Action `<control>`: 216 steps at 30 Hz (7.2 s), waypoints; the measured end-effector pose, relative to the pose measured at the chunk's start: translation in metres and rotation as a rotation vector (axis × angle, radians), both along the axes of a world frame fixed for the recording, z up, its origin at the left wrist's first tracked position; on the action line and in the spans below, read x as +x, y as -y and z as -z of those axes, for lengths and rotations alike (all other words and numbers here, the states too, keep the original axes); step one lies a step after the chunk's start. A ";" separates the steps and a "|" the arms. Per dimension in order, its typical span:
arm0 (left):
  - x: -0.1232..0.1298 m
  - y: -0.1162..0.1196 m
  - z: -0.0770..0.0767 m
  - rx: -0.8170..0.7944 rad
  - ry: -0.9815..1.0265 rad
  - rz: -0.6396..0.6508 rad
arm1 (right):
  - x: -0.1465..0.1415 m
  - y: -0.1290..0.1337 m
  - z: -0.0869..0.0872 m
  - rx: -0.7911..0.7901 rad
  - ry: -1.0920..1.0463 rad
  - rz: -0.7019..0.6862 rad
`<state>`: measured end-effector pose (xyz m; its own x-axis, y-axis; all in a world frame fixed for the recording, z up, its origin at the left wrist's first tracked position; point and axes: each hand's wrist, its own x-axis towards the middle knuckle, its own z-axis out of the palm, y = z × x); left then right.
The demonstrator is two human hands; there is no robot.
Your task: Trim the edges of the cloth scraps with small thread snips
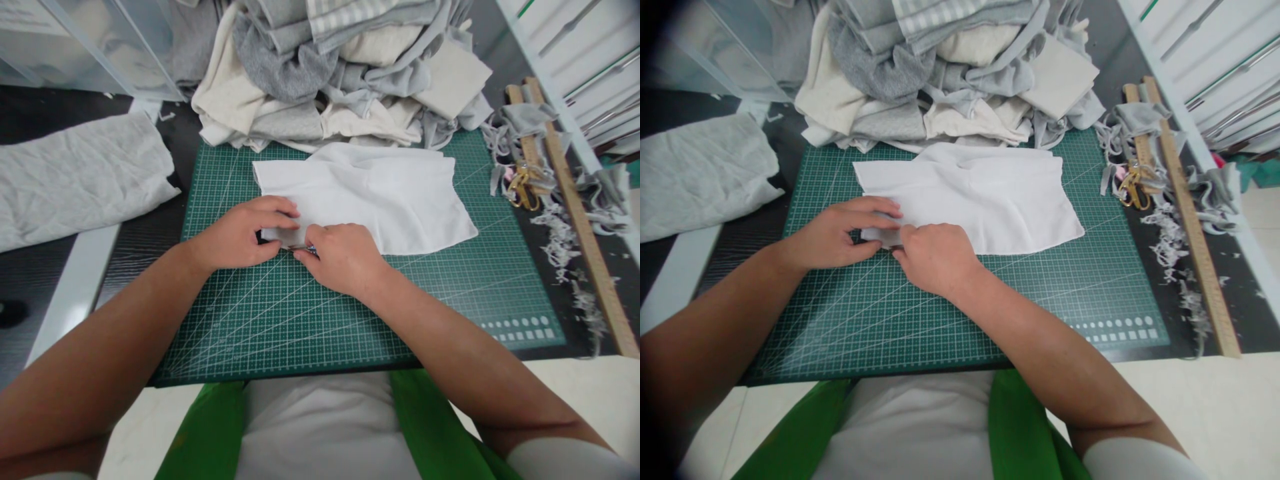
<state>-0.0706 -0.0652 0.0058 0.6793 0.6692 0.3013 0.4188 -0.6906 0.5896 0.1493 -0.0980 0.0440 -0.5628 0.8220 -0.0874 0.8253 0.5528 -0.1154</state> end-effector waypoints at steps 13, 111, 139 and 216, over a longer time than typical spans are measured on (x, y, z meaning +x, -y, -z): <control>0.000 0.000 0.000 0.003 0.002 -0.003 | 0.002 -0.002 0.005 0.012 -0.021 -0.017; 0.000 0.000 -0.002 -0.004 -0.002 -0.005 | -0.006 0.000 0.007 0.015 -0.048 -0.008; -0.001 0.001 0.001 0.010 0.004 -0.011 | -0.002 -0.005 0.005 -0.008 0.007 -0.030; 0.010 0.009 -0.017 -0.041 -0.106 0.101 | 0.024 -0.015 0.008 -0.138 -0.206 -0.055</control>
